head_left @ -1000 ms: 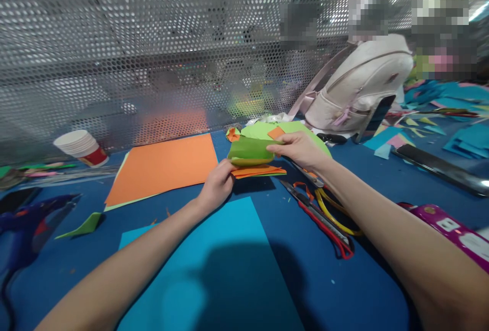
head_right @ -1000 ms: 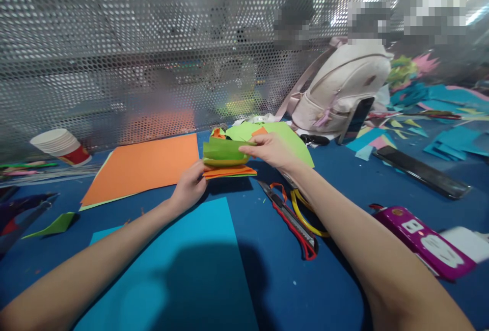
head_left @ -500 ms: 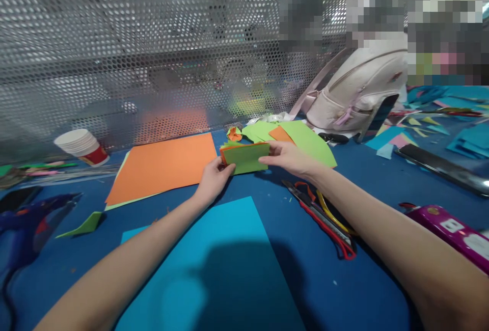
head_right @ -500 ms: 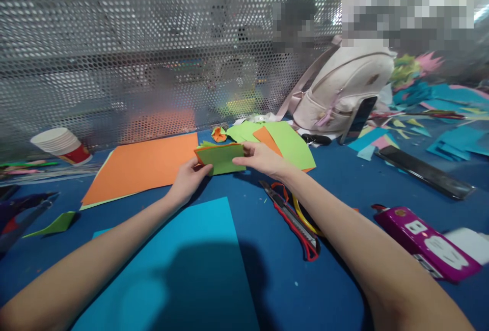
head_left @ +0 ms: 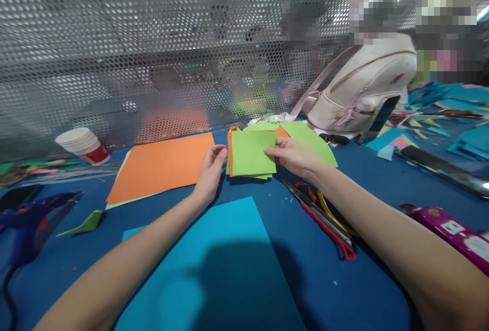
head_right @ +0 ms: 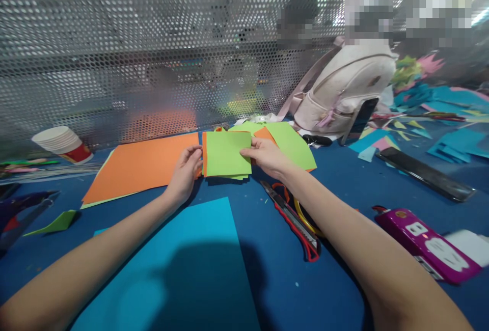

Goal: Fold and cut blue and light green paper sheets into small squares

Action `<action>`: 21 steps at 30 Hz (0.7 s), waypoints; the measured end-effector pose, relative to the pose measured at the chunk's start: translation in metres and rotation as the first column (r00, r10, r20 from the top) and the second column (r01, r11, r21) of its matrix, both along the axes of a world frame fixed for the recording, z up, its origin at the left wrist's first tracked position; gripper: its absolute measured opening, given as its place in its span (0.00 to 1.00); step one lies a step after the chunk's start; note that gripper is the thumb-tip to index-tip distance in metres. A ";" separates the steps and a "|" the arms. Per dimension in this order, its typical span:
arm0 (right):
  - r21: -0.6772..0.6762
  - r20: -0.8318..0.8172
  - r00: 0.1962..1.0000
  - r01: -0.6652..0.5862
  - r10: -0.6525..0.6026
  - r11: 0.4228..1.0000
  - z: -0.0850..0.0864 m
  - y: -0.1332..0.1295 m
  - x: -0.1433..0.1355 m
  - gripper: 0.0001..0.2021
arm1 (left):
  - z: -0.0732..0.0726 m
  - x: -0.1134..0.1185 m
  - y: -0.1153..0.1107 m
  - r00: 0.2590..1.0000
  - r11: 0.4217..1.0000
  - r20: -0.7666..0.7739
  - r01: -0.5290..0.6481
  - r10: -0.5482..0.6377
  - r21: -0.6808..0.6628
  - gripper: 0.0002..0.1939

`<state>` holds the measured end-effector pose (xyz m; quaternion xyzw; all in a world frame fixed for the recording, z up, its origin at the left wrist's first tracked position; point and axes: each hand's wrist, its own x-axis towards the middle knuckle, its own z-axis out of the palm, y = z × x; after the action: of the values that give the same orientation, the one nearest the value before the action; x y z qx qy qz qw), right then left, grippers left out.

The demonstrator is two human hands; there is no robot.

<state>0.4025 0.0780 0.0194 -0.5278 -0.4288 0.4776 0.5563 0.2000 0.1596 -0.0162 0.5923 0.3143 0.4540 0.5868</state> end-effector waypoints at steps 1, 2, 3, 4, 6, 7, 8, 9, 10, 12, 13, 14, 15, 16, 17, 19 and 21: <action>-0.009 -0.016 1.000 -0.003 0.003 1.000 0.001 0.000 -0.001 0.09 | 0.002 0.001 -0.001 1.000 0.999 0.011 0.028 -0.028 -0.030 0.15; -0.021 -0.030 1.000 -0.005 0.005 1.000 0.002 0.000 -0.002 0.09 | 0.005 0.003 -0.002 0.997 0.994 0.023 0.074 -0.072 -0.079 0.16; -0.034 -0.041 0.999 -0.007 0.005 0.999 0.002 0.000 -0.004 0.08 | 0.007 0.004 -0.004 0.991 0.981 0.042 0.129 -0.124 -0.142 0.16; -0.048 -0.051 0.999 -0.007 0.004 0.999 0.001 0.000 -0.005 0.08 | 0.009 0.005 -0.007 0.983 0.960 0.064 0.184 -0.174 -0.209 0.14; -0.074 -0.066 0.998 -0.004 -0.001 0.997 -0.001 0.001 -0.008 0.08 | 0.013 0.007 -0.015 0.964 0.909 0.115 0.266 -0.241 -0.322 0.11; -0.084 -0.071 0.997 -0.003 -0.003 0.996 -0.002 0.001 -0.010 0.08 | 0.014 0.008 -0.019 0.958 0.890 0.134 0.284 -0.252 -0.358 0.14; -0.094 -0.076 0.997 -0.002 -0.005 0.996 -0.004 0.001 -0.012 0.08 | 0.016 0.009 -0.023 0.957 0.882 0.143 0.287 -0.251 -0.374 0.18; -0.105 -0.081 0.997 -0.003 -0.005 0.995 -0.005 0.001 -0.014 0.08 | 0.017 0.010 -0.027 0.959 0.884 0.143 0.281 -0.244 -0.373 0.21; -0.114 -0.085 0.996 -0.004 -0.006 0.993 -0.006 0.001 -0.015 0.08 | 0.018 0.011 -0.030 0.960 0.884 0.151 0.277 -0.236 -0.378 0.23; -0.132 -0.087 0.996 0.002 -0.014 0.991 -0.008 0.001 -0.016 0.08 | 0.019 0.013 -0.035 0.961 0.881 0.177 0.268 -0.214 -0.390 0.25; -0.141 -0.082 0.996 0.011 -0.023 0.990 -0.009 0.001 -0.016 0.07 | 0.019 0.014 -0.036 0.961 0.882 0.194 0.259 -0.196 -0.394 0.25; -0.149 -0.075 0.997 0.024 -0.035 0.989 -0.010 0.001 -0.015 0.06 | 0.019 0.015 -0.037 0.961 0.884 0.213 0.249 -0.175 -0.396 0.26; -0.155 -0.065 0.997 0.038 -0.048 0.987 -0.011 0.002 -0.014 0.06 | 0.020 0.015 -0.038 0.961 0.886 0.229 0.240 -0.157 -0.398 0.26; -0.160 -0.054 0.997 0.051 -0.060 0.986 -0.012 0.003 -0.012 0.07 | 0.020 0.016 -0.038 0.960 0.886 0.241 0.233 -0.144 -0.400 0.26; -0.162 -0.044 0.997 0.061 -0.069 0.985 -0.013 0.004 -0.011 0.07 | 0.020 0.016 -0.037 0.959 0.883 0.250 0.229 -0.133 -0.410 0.24; -0.156 -0.028 0.997 0.073 -0.079 0.985 -0.014 0.007 -0.007 0.09 | 0.020 0.015 -0.035 0.957 0.864 0.265 0.229 -0.116 -0.449 0.18; -0.143 -0.009 0.996 0.083 -0.086 0.986 -0.015 0.008 -0.005 0.09 | 0.022 0.015 -0.033 0.957 0.836 0.277 0.223 -0.089 -0.501 0.11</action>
<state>0.3979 0.0862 0.0040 -0.5802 -0.3667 0.4870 0.5401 0.2146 0.1271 0.0054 0.3725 0.3027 0.3696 0.7956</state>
